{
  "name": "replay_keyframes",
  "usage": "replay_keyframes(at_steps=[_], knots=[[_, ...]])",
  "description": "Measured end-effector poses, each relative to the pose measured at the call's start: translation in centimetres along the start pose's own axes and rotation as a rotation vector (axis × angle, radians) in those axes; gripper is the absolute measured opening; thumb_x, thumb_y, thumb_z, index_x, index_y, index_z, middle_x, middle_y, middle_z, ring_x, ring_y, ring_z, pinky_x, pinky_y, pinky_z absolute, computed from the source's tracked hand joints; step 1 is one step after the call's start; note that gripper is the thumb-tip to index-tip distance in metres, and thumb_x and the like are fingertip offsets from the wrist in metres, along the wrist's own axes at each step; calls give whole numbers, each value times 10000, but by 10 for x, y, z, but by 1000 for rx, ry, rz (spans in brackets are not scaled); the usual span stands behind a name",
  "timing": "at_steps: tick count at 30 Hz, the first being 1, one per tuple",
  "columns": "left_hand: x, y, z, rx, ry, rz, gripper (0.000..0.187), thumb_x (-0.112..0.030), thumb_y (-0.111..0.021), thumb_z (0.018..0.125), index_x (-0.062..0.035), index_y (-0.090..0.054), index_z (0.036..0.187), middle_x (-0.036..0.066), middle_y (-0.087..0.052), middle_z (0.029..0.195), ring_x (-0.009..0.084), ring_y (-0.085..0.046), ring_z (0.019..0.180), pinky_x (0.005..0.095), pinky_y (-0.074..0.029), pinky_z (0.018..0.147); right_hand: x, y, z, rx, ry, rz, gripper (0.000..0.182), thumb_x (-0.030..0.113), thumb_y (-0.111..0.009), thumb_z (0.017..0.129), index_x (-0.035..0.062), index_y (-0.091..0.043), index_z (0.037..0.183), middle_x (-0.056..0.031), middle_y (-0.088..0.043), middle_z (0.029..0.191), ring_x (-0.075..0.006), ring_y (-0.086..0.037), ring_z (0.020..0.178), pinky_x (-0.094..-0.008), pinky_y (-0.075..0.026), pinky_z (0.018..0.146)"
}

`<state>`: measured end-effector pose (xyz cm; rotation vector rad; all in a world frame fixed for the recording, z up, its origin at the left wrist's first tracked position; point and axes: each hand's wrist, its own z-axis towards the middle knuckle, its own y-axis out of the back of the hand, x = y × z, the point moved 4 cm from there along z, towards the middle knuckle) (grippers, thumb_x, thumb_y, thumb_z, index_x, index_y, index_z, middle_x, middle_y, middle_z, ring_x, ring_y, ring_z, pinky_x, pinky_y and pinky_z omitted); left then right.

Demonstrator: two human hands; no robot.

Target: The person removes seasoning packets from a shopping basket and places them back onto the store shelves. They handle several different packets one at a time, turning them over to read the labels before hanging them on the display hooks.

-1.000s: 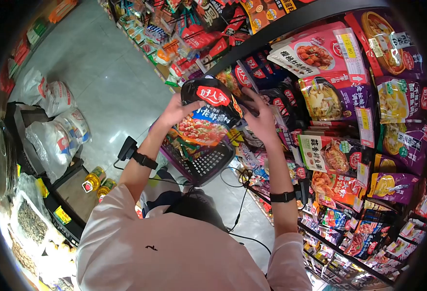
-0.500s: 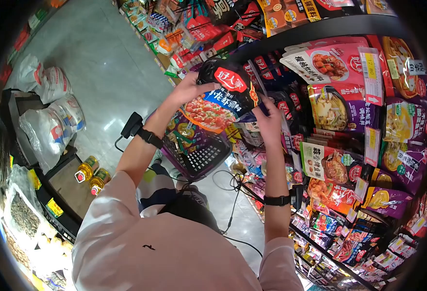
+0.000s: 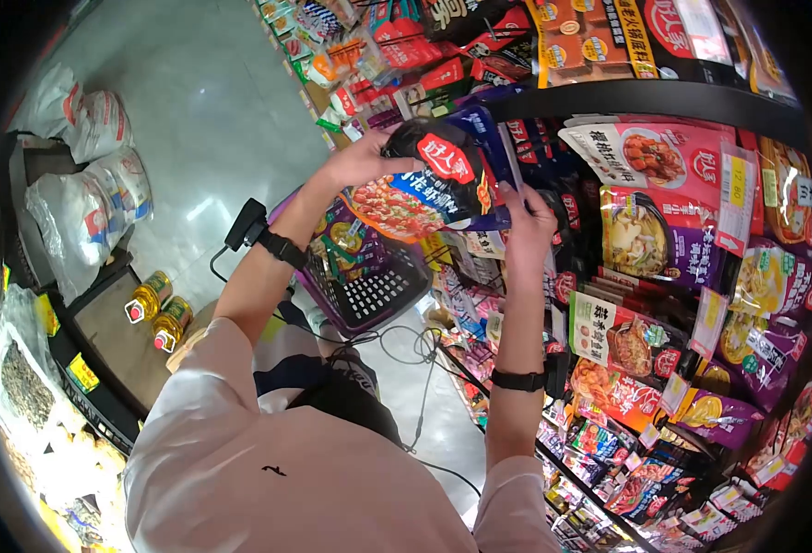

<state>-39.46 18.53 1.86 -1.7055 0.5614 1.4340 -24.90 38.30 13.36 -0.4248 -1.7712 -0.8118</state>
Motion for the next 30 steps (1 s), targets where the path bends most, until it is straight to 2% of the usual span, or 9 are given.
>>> replay_keyframes(at_steps=[4, 7, 10, 15, 18, 22, 26, 27, 30], knots=[[22, 4, -10, -23, -196, 284, 439, -228, -779, 859, -20, -650, 1223, 101, -445, 1432, 203, -431, 1312, 334, -360, 1094, 0, -4, 9, -12, 66, -43, 255, 110, -815, 819, -11, -741, 1031, 35, -652, 846, -39, -541, 788, -195, -429, 740], [33, 2, -18, 4, -69, 314, 440, -252, -779, 856, -30, -661, 1216, 132, -375, 1475, 271, -350, 1382, 365, -306, 1133, -4, -7, 17, 4, 76, -57, 230, 101, -801, 831, -3, -742, 1027, 25, -674, 875, -43, -555, 807, -209, -434, 745], [43, -1, -18, 33, -81, 342, 436, -284, -769, 863, -32, -670, 1204, 134, -398, 1456, 286, -356, 1377, 379, -307, 1132, 2, -14, 3, -12, 29, 9, 229, 92, -792, 837, -4, -738, 1038, 5, -697, 911, -56, -576, 824, -223, -451, 760], [40, -4, -16, 83, -156, 374, 450, -305, -750, 868, -5, -663, 1191, 142, -506, 1342, 314, -447, 1298, 364, -331, 1113, -21, 4, -9, -127, 19, 67, 316, 52, -769, 834, -79, -682, 1107, -102, -704, 973, -133, -643, 856, -271, -512, 801], [51, -7, -3, 169, -69, 400, 464, -309, -743, 869, 12, -656, 1192, 151, -511, 1353, 328, -454, 1292, 367, -348, 1100, -21, 8, -15, -193, 16, 94, 275, 47, -764, 838, -73, -690, 1074, -99, -706, 957, -126, -649, 832, -268, -521, 752], [60, -16, 14, 254, -17, 189, 492, -342, -744, 863, 35, -657, 1168, 143, -515, 1362, 293, -479, 1271, 360, -372, 1074, -10, 7, -20, -217, -16, 127, 226, 34, -754, 844, -61, -704, 1043, -81, -710, 936, -114, -645, 786, -260, -520, 719], [58, -8, 17, 253, 19, 192, 529, -365, -736, 862, 42, -645, 1187, 126, -501, 1404, 278, -486, 1264, 350, -369, 1079, 0, -4, -22, -188, 22, 127, 178, 22, -741, 855, -45, -727, 1019, -68, -716, 934, -111, -634, 783, -262, -513, 727], [49, -5, 10, 241, 107, 178, 528, -346, -742, 856, 40, -640, 1202, 124, -485, 1434, 266, -473, 1284, 348, -369, 1083, 2, -8, -21, -172, 43, 135, 174, 23, -740, 856, -42, -728, 1017, -66, -716, 933, -108, -633, 784, -260, -511, 730], [65, 1, 0, 138, 45, 67, 525, -334, -747, 851, 32, -639, 1213, 131, -463, 1462, 269, -459, 1303, 347, -365, 1089, 6, -16, -18, -156, 78, 122, 163, 23, -736, 859, -33, -731, 1012, -56, -718, 934, -103, -631, 783, -250, -506, 743]])
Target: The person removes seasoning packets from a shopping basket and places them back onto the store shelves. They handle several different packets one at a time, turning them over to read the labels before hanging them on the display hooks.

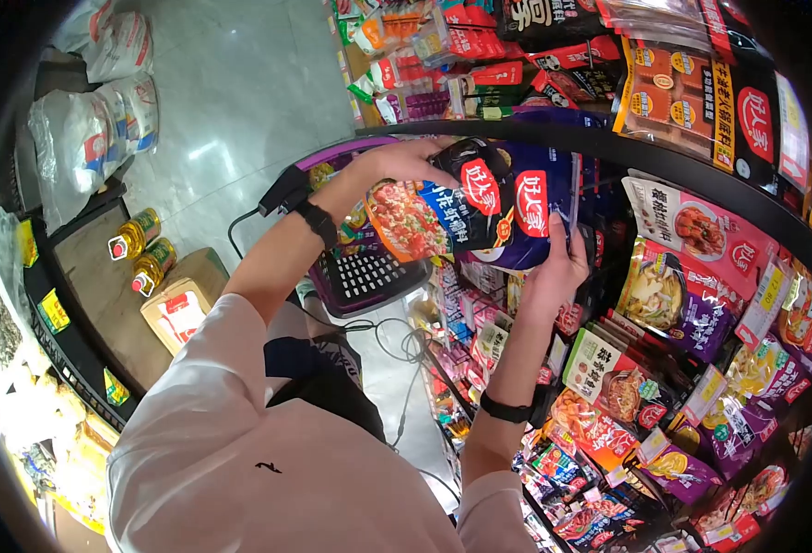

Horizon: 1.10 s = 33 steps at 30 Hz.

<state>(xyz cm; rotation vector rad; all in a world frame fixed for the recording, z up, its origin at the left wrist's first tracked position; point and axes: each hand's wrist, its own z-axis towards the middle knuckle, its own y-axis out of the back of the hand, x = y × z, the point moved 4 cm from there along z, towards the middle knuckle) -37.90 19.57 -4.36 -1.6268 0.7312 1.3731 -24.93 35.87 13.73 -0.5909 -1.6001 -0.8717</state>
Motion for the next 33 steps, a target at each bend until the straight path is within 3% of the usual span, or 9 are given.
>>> replay_keyframes(at_steps=[4, 7, 10, 12, 15, 19, 25, 33], knots=[[17, 3, -11, -105, -101, 214, 527, -343, -757, 852, 6, -644, 1229, 122, -418, 1510, 257, -438, 1327, 362, -341, 1115, -4, -2, 1, 28, 4, 15, 155, 17, -735, 855, -24, -732, 1004, -45, -721, 931, -100, -631, 798, -246, -503, 764], [24, 4, -13, -108, -117, 186, 523, -357, -755, 861, -4, -648, 1233, 104, -400, 1521, 235, -435, 1326, 364, -358, 1102, -5, -3, 6, 66, -20, 42, 144, 19, -733, 858, -22, -727, 996, -48, -718, 948, -97, -633, 813, -248, -504, 773], [27, 2, -22, -136, -61, -62, 477, -321, -760, 865, -16, -660, 1218, 78, -493, 1446, 198, -488, 1275, 348, -378, 1084, -7, -4, 15, 103, 10, 29, 129, 27, -729, 863, -22, -719, 983, -50, -712, 941, -97, -629, 809, -249, -502, 775], [29, -2, -36, -171, 132, -230, 424, -257, -768, 860, -19, -669, 1198, 45, -645, 1224, 146, -599, 1106, 315, -458, 993, -7, -8, 20, 116, 49, 2, 130, 32, -730, 864, -20, -716, 982, -49, -708, 923, -96, -623, 806, -248, -497, 773], [85, -15, -46, -257, 308, -485, 433, -194, -756, 867, -19, -628, 1241, 46, -699, 1103, 139, -660, 984, 300, -527, 887, 0, -16, 22, 89, 40, -10, 147, 33, -728, 865, -26, -707, 998, -51, -700, 924, -94, -610, 799, -245, -485, 768], [92, -35, -59, -307, 225, -843, 362, -208, -725, 888, -17, -667, 1190, 62, -718, 1083, 130, -666, 966, 283, -516, 870, -13, -5, 36, 72, 89, -55, 185, 42, -722, 875, -38, -696, 1039, -73, -704, 983, -111, -633, 829, -263, -507, 781], [79, -51, -63, -287, 241, -889, 413, -155, -765, 856, -34, -629, 1226, 65, -708, 1116, 144, -672, 983, 308, -538, 883, -23, -4, 47, 31, 77, 1, 193, 45, -717, 886, -34, -693, 1059, -94, -711, 1009, -129, -654, 851, -288, -530, 813], [91, -51, -62, -301, 282, -801, 439, -163, -775, 843, -31, -619, 1232, 72, -711, 1104, 156, -681, 964, 315, -546, 880, -25, -3, 61, 95, 163, -139, 145, 65, -742, 874, -34, -725, 978, -42, -702, 898, -69, -595, 770, -222, -472, 718]])
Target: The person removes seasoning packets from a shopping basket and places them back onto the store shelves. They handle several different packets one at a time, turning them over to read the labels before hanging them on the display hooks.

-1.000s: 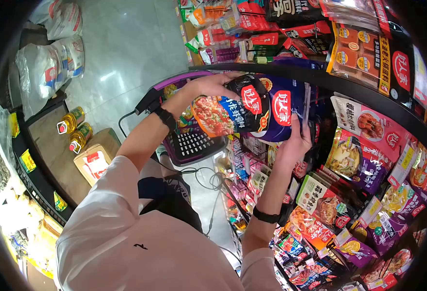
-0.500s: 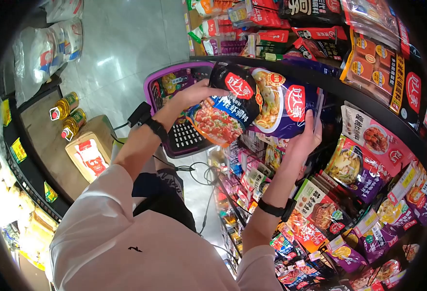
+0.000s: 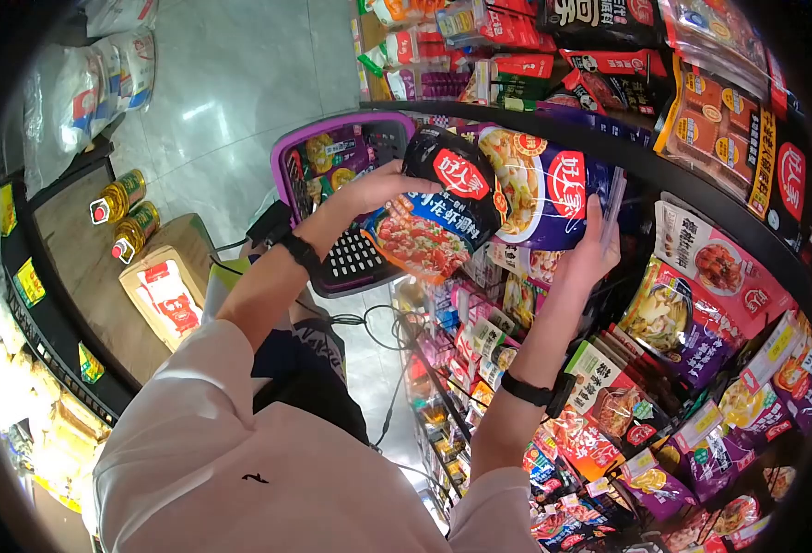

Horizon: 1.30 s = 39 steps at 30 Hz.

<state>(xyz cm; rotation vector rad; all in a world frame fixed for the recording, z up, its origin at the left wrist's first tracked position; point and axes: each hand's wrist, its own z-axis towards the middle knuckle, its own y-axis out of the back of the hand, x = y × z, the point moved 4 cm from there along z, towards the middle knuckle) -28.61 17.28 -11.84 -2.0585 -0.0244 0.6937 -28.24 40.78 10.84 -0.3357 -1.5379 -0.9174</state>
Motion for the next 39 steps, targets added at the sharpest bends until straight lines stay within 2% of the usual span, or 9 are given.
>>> replay_keyframes(at_steps=[6, 9, 12, 22, 25, 28, 34, 37, 39], knots=[[5, 1, 0, 23, -31, -67, 437, -167, -773, 844, -33, -614, 1228, 75, -707, 1115, 165, -683, 974, 321, -548, 885, 14, -8, -11, -57, 2, -114, 110, 73, -747, 865, -27, -736, 910, 1, -686, 822, -47, -553, 710, -213, -440, 671], [-3, -6, -10, -17, -80, -43, 300, -202, -731, 885, -35, -698, 1132, 22, -724, 1013, 95, -649, 909, 258, -498, 831, 17, -9, -15, -88, 70, -217, 112, 86, -752, 863, -24, -735, 881, 9, -678, 787, -44, -538, 694, -216, -431, 659], [1, 0, -8, -28, -28, 9, 424, -189, -777, 847, -36, -623, 1211, 65, -711, 1090, 147, -675, 962, 311, -542, 866, 20, -11, -19, -117, 116, -299, 115, 96, -755, 864, -17, -732, 855, 11, -672, 765, -45, -524, 683, -219, -419, 645], [-17, -4, -21, -27, -99, 158, 430, -222, -775, 851, -42, -633, 1215, 34, -706, 1073, 115, -652, 939, 280, -521, 844, 19, -17, -15, -164, 132, -231, 108, 74, -785, 833, -15, -725, 823, 5, -671, 758, -48, -521, 668, -229, -422, 634], [-17, -6, -21, -7, -106, 161, 439, -229, -769, 858, -39, -631, 1230, 30, -702, 1093, 109, -639, 968, 282, -508, 872, 13, -9, -13, -173, 90, -247, 247, 113, -809, 798, -79, -702, 910, -54, -685, 840, -138, -585, 745, -283, -467, 737], [-15, -4, -15, 7, -118, 219, 434, -235, -767, 863, -38, -644, 1230, 25, -701, 1104, 104, -627, 989, 284, -494, 897, 14, -11, -11, -221, 163, -330, 148, 97, -806, 817, -22, -718, 824, -6, -674, 757, -60, -539, 664, -241, -435, 628], [-10, -1, 5, -38, -111, 362, 371, -243, -764, 869, -36, -694, 1169, 19, -710, 1061, 96, -626, 951, 275, -498, 866, 13, -9, -3, -183, 267, -494, 217, 154, -826, 799, -21, -699, 820, -33, -673, 757, -93, -551, 668, -270, -454, 645], [-9, -3, 15, -55, -91, 428, 371, -264, -766, 867, -32, -703, 1149, 21, -716, 1025, 94, -628, 929, 268, -501, 844, 18, -8, -5, -245, 406, -749, 251, 191, -838, 788, -10, -688, 801, -45, -660, 768, -120, -561, 682, -285, -463, 661], [-9, -4, 20, -66, -46, 476, 379, -279, -768, 864, -29, -704, 1142, 22, -720, 1005, 93, -628, 920, 265, -502, 835, 18, -6, -5, -215, 353, -743, 275, 215, -837, 787, -5, -677, 823, -63, -660, 820, -153, -577, 714, -307, -478, 693]])
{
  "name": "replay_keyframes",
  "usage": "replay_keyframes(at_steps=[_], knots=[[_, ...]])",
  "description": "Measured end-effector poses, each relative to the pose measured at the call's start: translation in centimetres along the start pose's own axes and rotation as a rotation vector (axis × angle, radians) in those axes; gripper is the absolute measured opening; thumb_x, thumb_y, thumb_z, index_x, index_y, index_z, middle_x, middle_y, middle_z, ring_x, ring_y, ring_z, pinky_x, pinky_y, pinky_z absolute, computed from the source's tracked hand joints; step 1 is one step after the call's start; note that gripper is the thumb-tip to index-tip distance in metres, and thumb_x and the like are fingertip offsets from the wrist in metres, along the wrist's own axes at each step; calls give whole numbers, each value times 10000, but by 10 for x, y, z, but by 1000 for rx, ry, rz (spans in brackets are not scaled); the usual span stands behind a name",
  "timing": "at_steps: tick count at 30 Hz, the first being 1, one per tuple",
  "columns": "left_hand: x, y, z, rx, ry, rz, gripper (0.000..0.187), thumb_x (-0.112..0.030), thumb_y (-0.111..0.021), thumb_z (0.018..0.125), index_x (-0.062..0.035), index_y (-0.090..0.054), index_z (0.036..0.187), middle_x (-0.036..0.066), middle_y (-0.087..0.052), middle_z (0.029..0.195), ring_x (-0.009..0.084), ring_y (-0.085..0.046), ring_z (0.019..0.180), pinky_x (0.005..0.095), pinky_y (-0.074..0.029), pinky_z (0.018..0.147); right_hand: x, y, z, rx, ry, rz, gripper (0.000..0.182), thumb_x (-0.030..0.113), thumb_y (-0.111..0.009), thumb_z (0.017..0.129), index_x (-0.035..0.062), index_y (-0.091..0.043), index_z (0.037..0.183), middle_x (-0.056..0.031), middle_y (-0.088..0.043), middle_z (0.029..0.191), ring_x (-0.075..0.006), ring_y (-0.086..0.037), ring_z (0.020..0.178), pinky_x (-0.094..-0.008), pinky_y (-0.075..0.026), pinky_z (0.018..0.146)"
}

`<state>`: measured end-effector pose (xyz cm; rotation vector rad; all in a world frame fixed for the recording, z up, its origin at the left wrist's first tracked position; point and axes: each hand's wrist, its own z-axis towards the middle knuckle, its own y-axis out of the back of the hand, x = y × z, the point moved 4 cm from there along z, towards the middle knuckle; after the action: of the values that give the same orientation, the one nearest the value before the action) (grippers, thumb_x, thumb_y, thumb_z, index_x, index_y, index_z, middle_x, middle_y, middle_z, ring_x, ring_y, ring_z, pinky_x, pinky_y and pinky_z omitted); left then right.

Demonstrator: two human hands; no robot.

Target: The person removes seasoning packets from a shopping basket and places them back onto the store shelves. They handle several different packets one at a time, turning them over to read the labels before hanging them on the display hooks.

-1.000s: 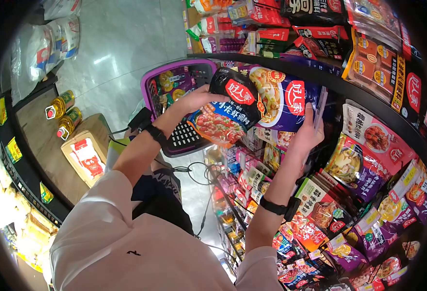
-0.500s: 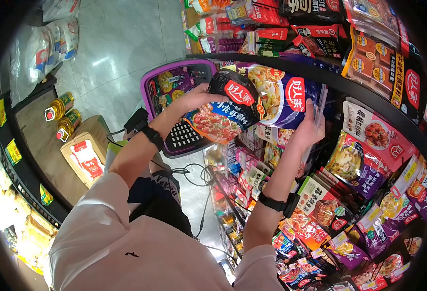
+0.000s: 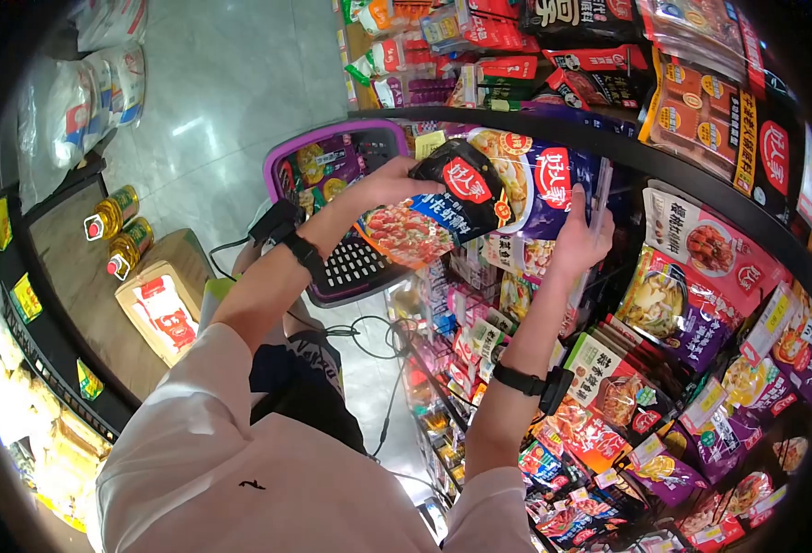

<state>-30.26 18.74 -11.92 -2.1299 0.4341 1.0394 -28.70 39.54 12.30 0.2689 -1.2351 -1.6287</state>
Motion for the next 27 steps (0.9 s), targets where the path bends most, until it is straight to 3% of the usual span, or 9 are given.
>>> replay_keyframes(at_steps=[3, 11, 14, 15, 18, 22, 24, 26, 27], knots=[[-4, -6, 1, 17, -12, -17, 385, -292, -773, 858, -22, -707, 1124, 26, -721, 976, 92, -627, 894, 264, -502, 818, 5, 3, -4, 83, -46, 28, 284, 220, -816, 808, -9, -661, 876, -79, -669, 865, -172, -589, 732, -315, -488, 712], [-21, -13, -4, 0, -95, 44, 399, -291, -759, 873, 4, -682, 1131, 34, -714, 938, 87, -609, 859, 265, -500, 778, 1, 3, -2, 92, 272, -207, 292, 215, -792, 806, 5, -631, 931, -149, -640, 890, -355, -554, 937, -443, -444, 842], [-9, -16, 9, -18, -109, 68, 423, -312, -765, 851, 24, -693, 1098, 54, -706, 899, 126, -615, 834, 297, -490, 770, -5, 3, 4, 202, 187, -182, 281, 204, -785, 811, 6, -616, 917, -162, -640, 892, -356, -575, 909, -443, -453, 804], [-9, -18, 9, -28, -114, 72, 437, -325, -759, 855, 41, -690, 1085, 61, -698, 877, 126, -607, 816, 302, -487, 754, -7, 1, 8, 176, 217, -63, 235, 165, -761, 823, 15, -600, 904, -153, -629, 819, -321, -580, 752, -413, -469, 716], [-5, -20, 17, 17, -90, 126, 444, -293, -755, 876, 13, -648, 1181, 40, -698, 991, 103, -591, 908, 283, -486, 835, -11, 4, 12, 251, 144, -1, 158, 96, -706, 838, 21, -575, 887, -114, -573, 682, -230, -521, 572, -348, -435, 576], [-20, -28, 13, 32, -213, 109, 474, -278, -756, 878, 3, -623, 1236, 53, -691, 1074, 119, -584, 993, 293, -475, 905, -12, 10, 17, 278, 123, -8, 98, 41, -645, 844, 23, -554, 876, -64, -486, 584, -130, -418, 518, -296, -357, 495], [-13, -40, 22, 21, -317, 16, 591, -252, -755, 878, -7, -523, 1362, 84, -633, 1247, 157, -552, 1113, 314, -433, 1004, -8, 11, 24, 263, 190, -10, 90, 41, -632, 854, 22, -546, 874, -54, -472, 578, -100, -396, 531, -288, -338, 483], [10, -49, 42, 99, -237, 14, 633, -261, -750, 882, -8, -482, 1397, 84, -606, 1292, 157, -532, 1156, 301, -407, 1037, -5, 13, 29, 270, 184, -37, 134, 74, -658, 881, 15, -540, 868, -63, -497, 599, -93, -381, 558, -305, -353, 490], [-18, -51, 26, 179, -158, -24, 632, -276, -741, 888, -6, -481, 1397, 107, -589, 1327, 172, -526, 1199, 307, -398, 1057, -8, 16, 32, 271, 180, -57, 147, 82, -666, 888, 12, -538, 867, -67, -502, 604, -94, -387, 567, -308, -361, 495]])
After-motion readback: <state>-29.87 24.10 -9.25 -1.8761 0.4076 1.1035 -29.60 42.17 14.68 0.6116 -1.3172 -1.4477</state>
